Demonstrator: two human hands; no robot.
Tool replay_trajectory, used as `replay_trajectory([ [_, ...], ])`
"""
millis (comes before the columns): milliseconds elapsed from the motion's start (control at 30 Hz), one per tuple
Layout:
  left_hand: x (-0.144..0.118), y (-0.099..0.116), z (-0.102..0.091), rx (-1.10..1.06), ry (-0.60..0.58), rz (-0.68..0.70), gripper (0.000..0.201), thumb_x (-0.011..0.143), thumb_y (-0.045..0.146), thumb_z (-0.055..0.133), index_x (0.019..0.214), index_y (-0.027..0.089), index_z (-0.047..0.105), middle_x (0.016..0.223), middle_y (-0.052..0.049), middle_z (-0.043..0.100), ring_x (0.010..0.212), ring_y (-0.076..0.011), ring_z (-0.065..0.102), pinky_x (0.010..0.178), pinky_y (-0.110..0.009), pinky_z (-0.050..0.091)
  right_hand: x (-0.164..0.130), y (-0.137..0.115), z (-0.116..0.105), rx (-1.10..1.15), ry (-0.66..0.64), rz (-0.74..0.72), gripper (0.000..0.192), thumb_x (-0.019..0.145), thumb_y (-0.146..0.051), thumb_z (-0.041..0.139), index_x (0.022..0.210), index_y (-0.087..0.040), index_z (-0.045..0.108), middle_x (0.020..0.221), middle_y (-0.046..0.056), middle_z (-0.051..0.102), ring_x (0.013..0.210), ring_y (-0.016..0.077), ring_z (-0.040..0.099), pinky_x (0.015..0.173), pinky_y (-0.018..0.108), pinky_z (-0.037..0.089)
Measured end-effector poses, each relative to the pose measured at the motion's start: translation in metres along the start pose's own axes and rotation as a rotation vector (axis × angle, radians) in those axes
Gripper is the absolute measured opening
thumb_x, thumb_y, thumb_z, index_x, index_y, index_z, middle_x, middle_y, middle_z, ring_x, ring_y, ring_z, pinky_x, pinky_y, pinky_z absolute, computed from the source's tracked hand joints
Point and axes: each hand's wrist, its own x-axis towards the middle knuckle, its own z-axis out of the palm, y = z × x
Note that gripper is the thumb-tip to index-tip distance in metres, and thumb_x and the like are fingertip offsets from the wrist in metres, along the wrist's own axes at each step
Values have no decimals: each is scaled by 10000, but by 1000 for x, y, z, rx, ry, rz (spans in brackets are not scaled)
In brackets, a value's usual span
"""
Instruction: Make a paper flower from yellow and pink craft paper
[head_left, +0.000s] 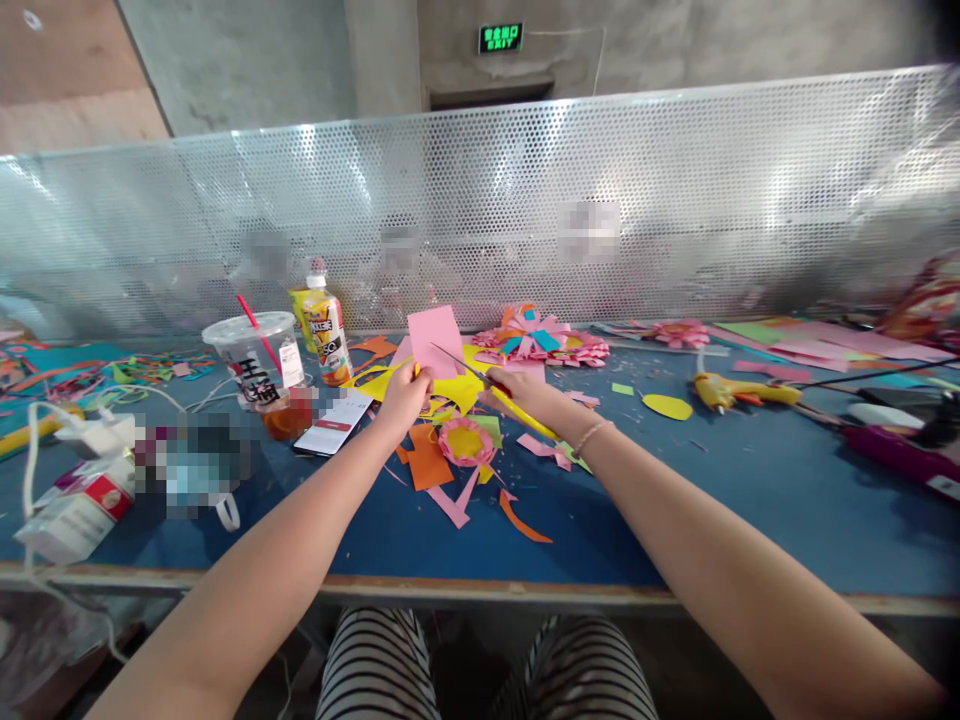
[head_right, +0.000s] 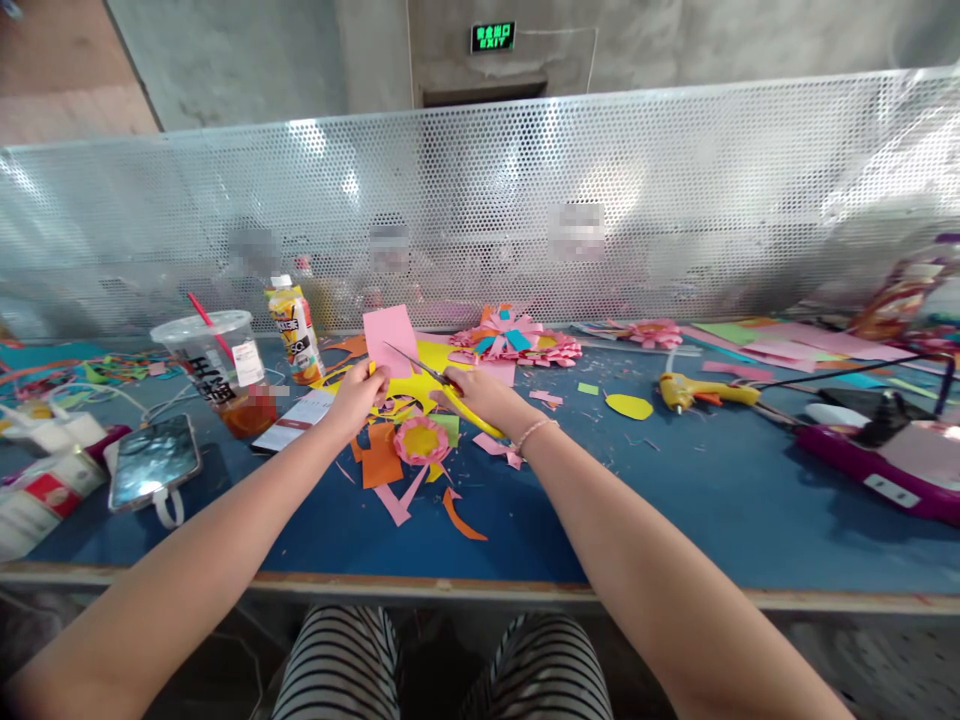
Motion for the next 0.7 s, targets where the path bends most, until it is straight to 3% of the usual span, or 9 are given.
replay_trajectory([
  [300,1,-2,-1,23,7,0,86,700,153,437,638,184,388,509,72,386,348,-27,332,375,-174,232,0,-2,-1,-106,42,18,409,840,-528,356,897,-169,544,769,69,612,643,166,544,530,237,323],
  [700,-1,-1,-1,48,20,-15,152,712,192,457,594,184,362,455,78,338,343,-35,327,371,-175,237,-2,-4,-6,-76,45,21,417,819,-545,396,915,-178,569,799,76,627,680,176,557,554,241,336],
])
